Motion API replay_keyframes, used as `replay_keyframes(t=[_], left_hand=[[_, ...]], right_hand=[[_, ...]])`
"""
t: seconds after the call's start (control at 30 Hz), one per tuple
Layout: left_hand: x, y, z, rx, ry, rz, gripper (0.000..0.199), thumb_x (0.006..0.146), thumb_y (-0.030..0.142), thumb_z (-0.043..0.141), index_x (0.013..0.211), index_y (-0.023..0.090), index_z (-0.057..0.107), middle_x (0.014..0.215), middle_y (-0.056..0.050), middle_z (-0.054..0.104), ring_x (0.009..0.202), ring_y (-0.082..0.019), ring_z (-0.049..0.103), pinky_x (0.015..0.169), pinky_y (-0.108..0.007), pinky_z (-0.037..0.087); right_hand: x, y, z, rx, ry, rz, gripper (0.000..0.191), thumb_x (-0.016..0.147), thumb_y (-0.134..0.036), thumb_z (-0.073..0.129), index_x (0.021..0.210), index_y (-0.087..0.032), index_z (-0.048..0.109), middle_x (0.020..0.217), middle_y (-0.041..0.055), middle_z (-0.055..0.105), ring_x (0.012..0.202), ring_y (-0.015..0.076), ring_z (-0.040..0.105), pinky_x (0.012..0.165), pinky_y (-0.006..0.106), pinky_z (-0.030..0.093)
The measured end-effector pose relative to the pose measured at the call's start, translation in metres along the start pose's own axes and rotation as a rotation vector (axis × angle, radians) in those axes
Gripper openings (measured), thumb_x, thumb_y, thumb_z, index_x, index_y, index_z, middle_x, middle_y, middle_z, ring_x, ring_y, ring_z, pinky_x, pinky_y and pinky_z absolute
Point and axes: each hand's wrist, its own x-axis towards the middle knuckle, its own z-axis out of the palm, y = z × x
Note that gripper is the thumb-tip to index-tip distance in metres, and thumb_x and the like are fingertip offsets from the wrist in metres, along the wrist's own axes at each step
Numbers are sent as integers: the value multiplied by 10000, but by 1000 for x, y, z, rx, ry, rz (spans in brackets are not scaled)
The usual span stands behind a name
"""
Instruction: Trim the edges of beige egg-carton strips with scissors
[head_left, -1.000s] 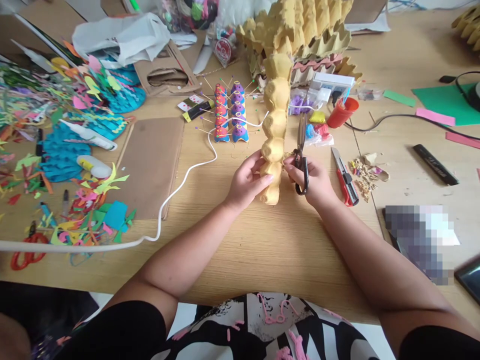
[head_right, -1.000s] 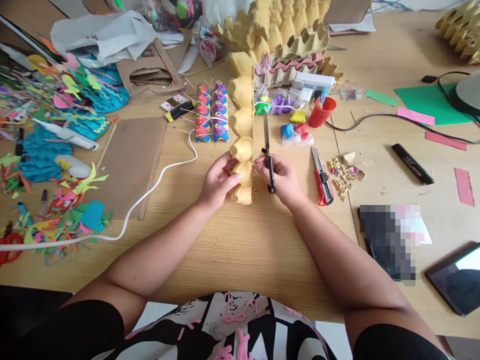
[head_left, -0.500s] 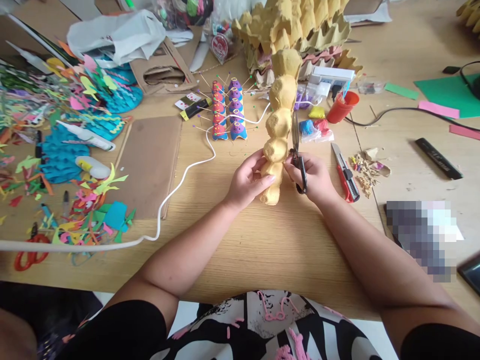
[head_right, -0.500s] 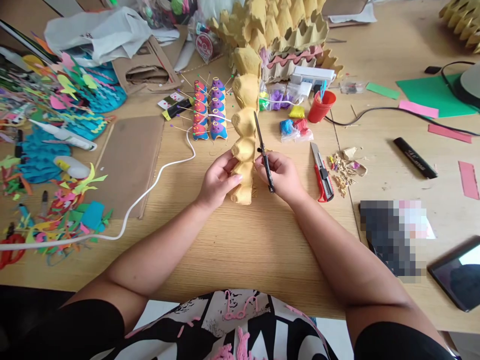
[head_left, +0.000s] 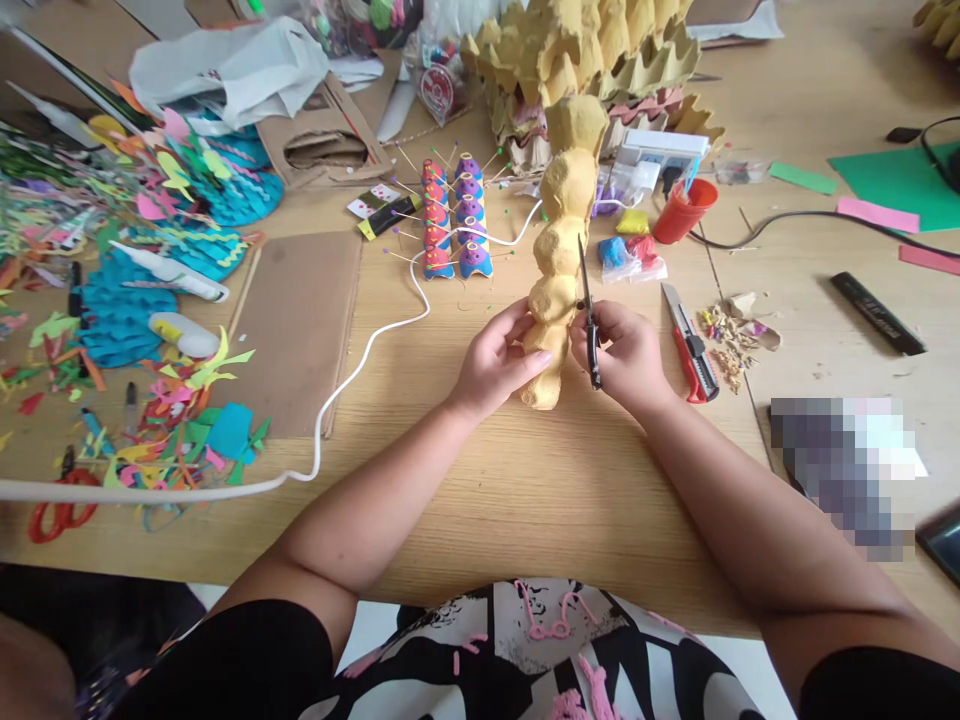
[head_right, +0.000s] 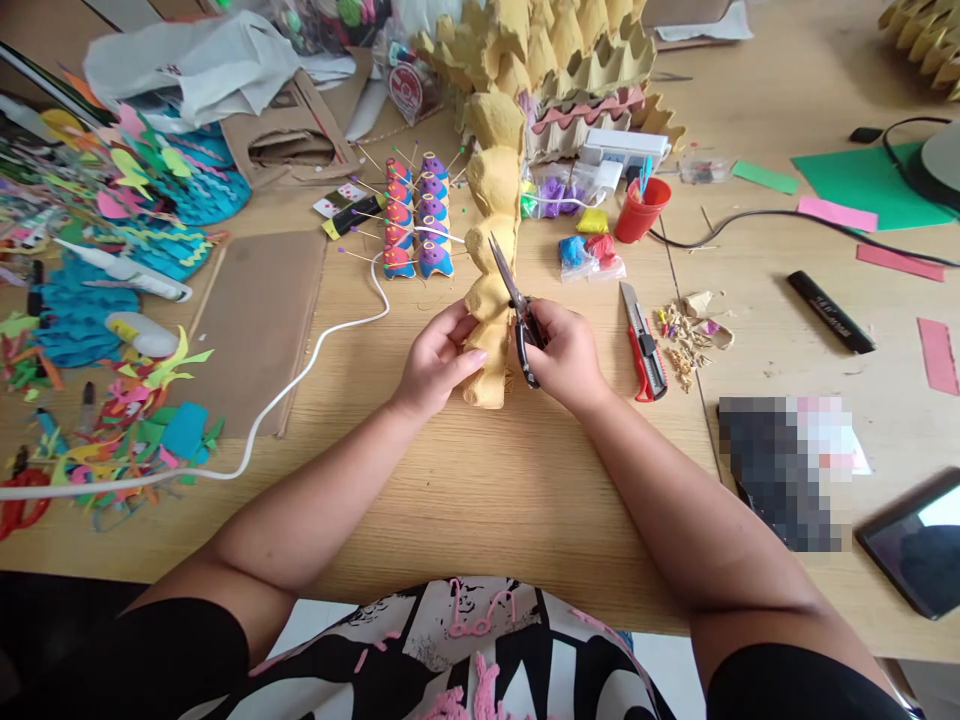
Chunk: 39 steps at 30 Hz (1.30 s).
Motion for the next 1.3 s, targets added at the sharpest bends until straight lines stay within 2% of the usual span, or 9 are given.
replay_keyframes(t=[0.17,0.33,0.53,0.7,0.83,1.0,1.13,1.3], left_hand=[[-1,-1,0,-20,11,-1,751,804,493,951,1466,254,690,1423,-123,801,1311,-296,772,1013,-358,652],[0,-2,-2,-25,84,-35,745,804,528,939,1455,253,702,1434,-126,797,1353,-303,749,1032,-372,647],[5,-1,-6,-117,203,-28,688,789,517,941,1389,257,729,1469,-119,779,1442,-319,696,1188,-428,584],[6,7,-6,-139,214,-90,572,840,556,836,1316,253,746,1366,-101,809,1391,-325,720,1091,-415,635],[6,11,-5,-205,245,-125,541,842,521,756,1302,235,739,1270,-95,826,1354,-323,734,1049,-412,649],[6,11,-4,-242,237,-149,523,895,529,646,1334,257,726,1257,-80,820,1211,-295,776,971,-417,664],[6,10,-8,-236,207,-154,559,899,585,604,1336,258,722,1210,-84,832,1126,-271,790,902,-385,667],[6,9,-12,-235,207,-169,605,887,602,598,1379,266,703,1214,-80,834,1035,-244,791,856,-364,657]], right_hand=[[-2,2,2,-22,47,-34,254,838,-403,722,762,-262,525,724,7,573,690,180,487,678,363,410],[1,3,-1,-46,123,4,274,888,-468,727,795,-263,570,736,17,578,706,194,491,677,366,403],[6,9,-3,-70,36,34,418,884,-563,761,743,-268,501,671,-16,497,663,174,436,648,350,356],[8,12,-1,-225,-45,-2,332,909,-495,711,778,-267,509,717,10,586,688,191,488,667,339,362],[8,9,-3,-398,-120,-51,351,930,-541,662,792,-268,489,721,33,604,677,207,499,662,347,323],[6,6,-4,-608,-178,-120,333,969,-579,621,914,-251,589,797,91,688,710,264,573,680,366,315],[7,7,-4,-662,-174,-177,328,979,-553,610,980,-227,645,851,114,727,746,282,614,726,376,344],[7,8,-3,-662,-171,-196,317,965,-527,635,995,-216,685,823,102,724,736,274,613,720,373,331]])
